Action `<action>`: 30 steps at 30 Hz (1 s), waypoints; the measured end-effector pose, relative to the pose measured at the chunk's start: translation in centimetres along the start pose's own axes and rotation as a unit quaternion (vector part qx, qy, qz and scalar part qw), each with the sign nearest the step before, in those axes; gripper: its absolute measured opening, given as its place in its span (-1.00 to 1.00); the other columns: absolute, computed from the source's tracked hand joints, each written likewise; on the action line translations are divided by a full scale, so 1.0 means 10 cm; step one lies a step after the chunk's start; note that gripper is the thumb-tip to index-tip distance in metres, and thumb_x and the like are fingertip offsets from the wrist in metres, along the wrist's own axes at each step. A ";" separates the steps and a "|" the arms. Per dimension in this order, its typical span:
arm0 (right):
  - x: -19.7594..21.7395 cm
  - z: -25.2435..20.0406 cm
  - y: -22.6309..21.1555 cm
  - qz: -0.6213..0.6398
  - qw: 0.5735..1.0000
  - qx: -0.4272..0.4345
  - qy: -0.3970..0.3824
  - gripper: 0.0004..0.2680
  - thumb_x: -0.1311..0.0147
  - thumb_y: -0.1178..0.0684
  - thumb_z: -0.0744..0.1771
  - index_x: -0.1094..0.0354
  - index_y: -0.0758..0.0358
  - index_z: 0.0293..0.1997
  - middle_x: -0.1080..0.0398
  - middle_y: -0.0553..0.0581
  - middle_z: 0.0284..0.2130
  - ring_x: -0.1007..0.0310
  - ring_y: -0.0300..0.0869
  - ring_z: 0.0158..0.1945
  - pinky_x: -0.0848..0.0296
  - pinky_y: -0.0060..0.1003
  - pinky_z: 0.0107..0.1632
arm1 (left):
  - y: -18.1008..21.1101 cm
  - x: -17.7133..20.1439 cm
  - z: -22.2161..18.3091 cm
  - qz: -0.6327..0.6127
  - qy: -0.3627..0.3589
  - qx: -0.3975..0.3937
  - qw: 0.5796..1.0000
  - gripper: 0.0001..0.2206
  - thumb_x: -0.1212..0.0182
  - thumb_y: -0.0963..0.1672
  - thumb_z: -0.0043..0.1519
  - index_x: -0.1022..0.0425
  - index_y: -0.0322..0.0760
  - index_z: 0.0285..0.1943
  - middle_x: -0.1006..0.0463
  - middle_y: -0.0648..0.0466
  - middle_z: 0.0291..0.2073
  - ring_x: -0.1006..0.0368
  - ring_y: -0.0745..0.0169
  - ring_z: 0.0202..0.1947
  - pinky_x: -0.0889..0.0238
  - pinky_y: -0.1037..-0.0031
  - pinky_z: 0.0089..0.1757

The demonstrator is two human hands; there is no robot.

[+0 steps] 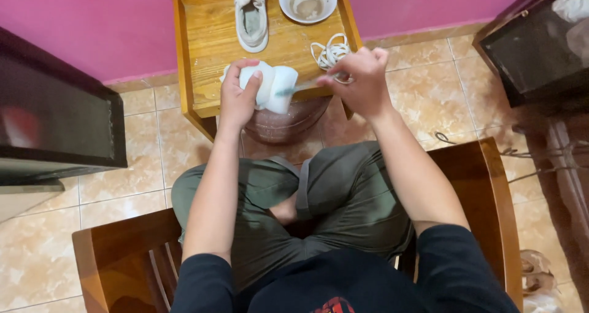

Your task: Cleaning the sole of a white sneaker using a toothbrush and cleaning solution.

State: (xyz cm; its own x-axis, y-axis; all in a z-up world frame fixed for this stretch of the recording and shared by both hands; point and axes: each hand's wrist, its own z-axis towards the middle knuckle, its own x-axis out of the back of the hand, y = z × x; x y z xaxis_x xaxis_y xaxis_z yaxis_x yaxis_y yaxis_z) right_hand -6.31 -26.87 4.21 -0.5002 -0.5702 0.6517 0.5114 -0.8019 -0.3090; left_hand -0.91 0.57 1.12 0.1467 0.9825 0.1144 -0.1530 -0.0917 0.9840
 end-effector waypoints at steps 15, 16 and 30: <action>0.06 0.23 -0.21 -0.182 0.978 0.027 0.099 -0.54 0.17 -0.47 0.39 -0.39 0.04 -0.52 -0.32 -0.11 -0.62 -0.26 -0.22 -0.45 -0.05 -0.22 -0.06 | -0.14 -0.19 0.10 -0.046 0.100 -0.037 0.993 -0.63 -0.21 0.07 0.26 -0.42 -0.10 0.13 -0.49 0.07 -0.03 -0.42 0.25 -0.04 -0.31 0.48 -0.04; 0.08 0.26 -0.21 -0.181 0.978 0.027 0.100 -0.54 0.17 -0.47 0.39 -0.39 0.04 -0.52 -0.32 -0.11 -0.62 -0.26 -0.22 -0.45 -0.05 -0.22 -0.06 | -0.14 -0.20 0.10 -0.045 0.101 -0.037 0.993 -0.63 -0.21 0.07 0.26 -0.42 -0.10 0.13 -0.49 0.07 -0.03 -0.42 0.25 -0.04 -0.31 0.48 -0.04; 0.08 0.34 0.32 -0.103 0.995 -0.003 0.005 -0.67 -0.32 -0.34 0.36 -0.45 0.06 -0.41 -0.36 -0.12 -0.54 -0.24 -0.18 -0.33 0.01 -0.16 -0.04 | -0.13 -0.20 0.17 -0.051 0.125 -0.034 0.990 -0.57 -0.23 0.11 0.24 -0.38 -0.14 0.13 -0.50 0.03 0.00 -0.43 0.22 0.00 -0.33 0.42 0.00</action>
State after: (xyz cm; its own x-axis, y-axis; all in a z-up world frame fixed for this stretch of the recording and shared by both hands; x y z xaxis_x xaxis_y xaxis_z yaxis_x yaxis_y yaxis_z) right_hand -2.69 -29.27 6.04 -0.6015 -0.3947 0.6945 0.3933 -0.9031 -0.1725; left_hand 0.67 -1.54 -0.18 -0.0802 0.9963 -0.0301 -0.2163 0.0121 0.9762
